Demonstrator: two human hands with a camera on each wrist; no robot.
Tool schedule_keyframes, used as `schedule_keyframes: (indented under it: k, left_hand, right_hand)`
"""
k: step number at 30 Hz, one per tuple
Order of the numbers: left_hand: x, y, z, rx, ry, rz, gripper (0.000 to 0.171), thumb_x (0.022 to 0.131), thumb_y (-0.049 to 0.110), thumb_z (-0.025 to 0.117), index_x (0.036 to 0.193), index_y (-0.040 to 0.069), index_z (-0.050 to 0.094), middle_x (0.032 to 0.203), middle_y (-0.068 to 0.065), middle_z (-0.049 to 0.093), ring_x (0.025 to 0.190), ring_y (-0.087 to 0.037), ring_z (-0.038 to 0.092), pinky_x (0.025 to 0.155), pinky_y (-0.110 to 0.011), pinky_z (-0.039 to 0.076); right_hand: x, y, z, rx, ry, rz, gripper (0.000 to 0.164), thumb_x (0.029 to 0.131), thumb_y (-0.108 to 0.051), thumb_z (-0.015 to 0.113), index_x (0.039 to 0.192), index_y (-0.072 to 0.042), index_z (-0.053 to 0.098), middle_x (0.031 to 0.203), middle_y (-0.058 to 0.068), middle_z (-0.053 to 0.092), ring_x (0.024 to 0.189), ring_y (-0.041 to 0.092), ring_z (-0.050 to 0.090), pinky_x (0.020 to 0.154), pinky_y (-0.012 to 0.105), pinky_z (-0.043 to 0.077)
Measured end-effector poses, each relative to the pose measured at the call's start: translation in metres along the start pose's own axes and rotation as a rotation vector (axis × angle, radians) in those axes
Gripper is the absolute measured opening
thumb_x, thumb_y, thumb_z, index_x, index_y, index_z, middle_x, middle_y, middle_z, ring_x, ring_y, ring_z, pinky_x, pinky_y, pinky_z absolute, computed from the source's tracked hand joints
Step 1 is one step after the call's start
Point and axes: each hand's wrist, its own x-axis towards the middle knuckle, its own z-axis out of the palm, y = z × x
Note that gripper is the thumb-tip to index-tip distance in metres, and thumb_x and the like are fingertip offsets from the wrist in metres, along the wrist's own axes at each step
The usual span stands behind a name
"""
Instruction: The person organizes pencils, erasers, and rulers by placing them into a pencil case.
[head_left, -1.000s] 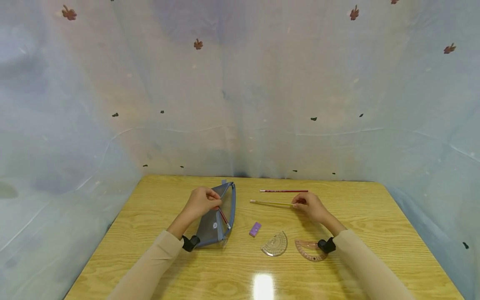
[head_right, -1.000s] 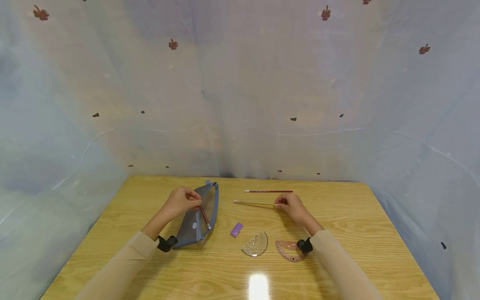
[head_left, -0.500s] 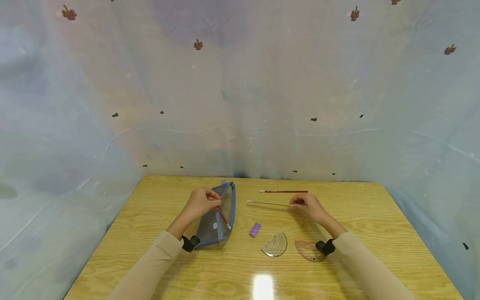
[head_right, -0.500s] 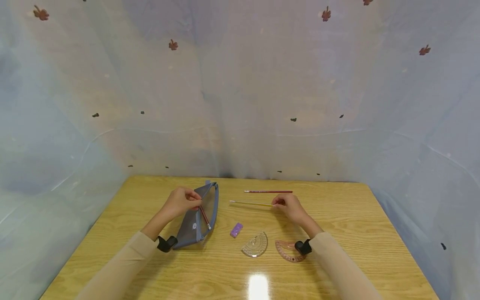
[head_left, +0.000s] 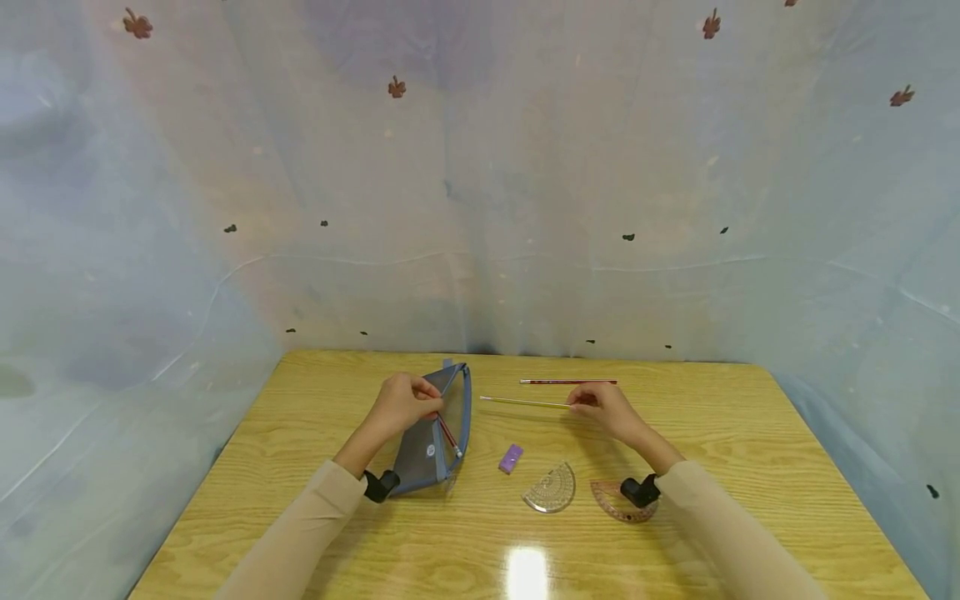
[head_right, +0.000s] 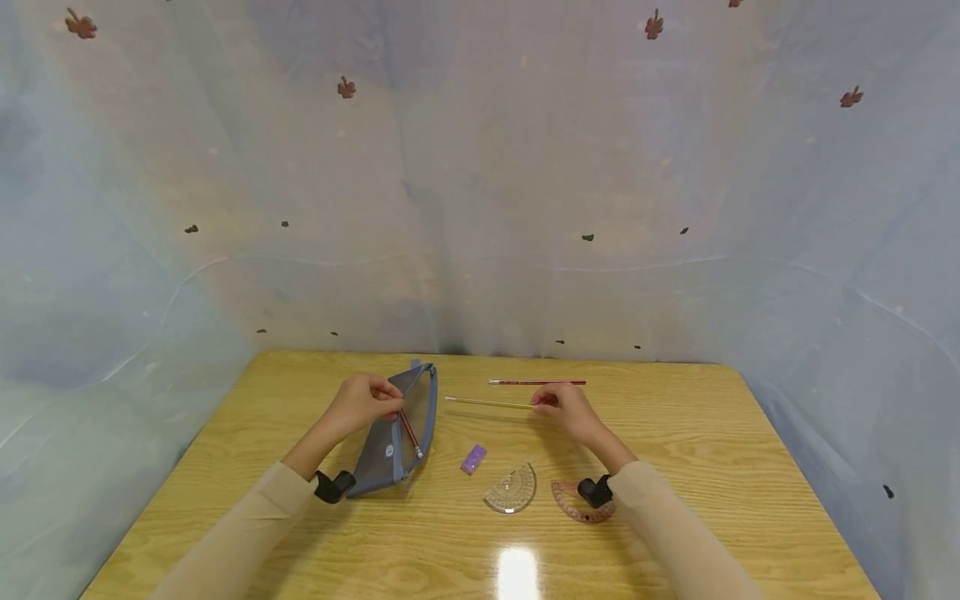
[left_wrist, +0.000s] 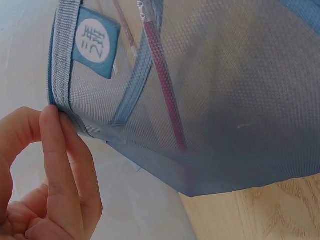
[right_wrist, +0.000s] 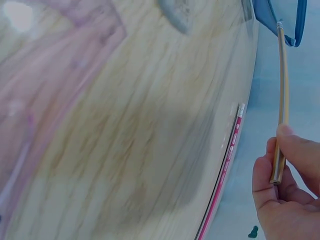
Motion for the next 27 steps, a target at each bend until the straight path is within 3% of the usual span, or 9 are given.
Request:
schedule_keyframes:
  k: [10,17,27]
  left_hand:
    - [-0.001,0.003,-0.002,-0.001,0.000,0.003,0.005,0.088,0.007,0.075,0.089,0.002,0.075,0.076,-0.003,0.071,0.066,-0.017,0.070,0.065,-0.033,0.061]
    - [-0.001,0.004,-0.002,0.002,-0.001,-0.002,0.004,0.088,0.007,0.075,0.089,0.002,0.075,0.076,-0.004,0.071,0.066,-0.017,0.070,0.065,-0.033,0.061]
    - [0.000,0.002,-0.001,0.000,0.000,-0.002,0.004,0.089,0.006,0.074,0.090,0.001,0.074,0.077,-0.004,0.071,0.067,-0.017,0.070,0.065,-0.033,0.061]
  right_hand:
    - [0.008,-0.008,0.009,0.022,-0.012,0.025,0.007,0.094,0.001,0.065,0.098,0.003,0.071,0.094,0.011,0.069,0.083,0.023,0.063,0.070,0.031,0.054]
    - [0.013,-0.013,0.016,0.030,-0.016,0.020,0.007,0.095,0.000,0.065,0.096,0.004,0.071,0.093,0.012,0.069,0.082,0.024,0.064,0.072,0.042,0.056]
    - [0.021,-0.018,0.024,-0.004,-0.010,0.009,0.005,0.093,0.001,0.066,0.094,0.002,0.071,0.090,0.010,0.069,0.080,0.021,0.063,0.069,0.031,0.055]
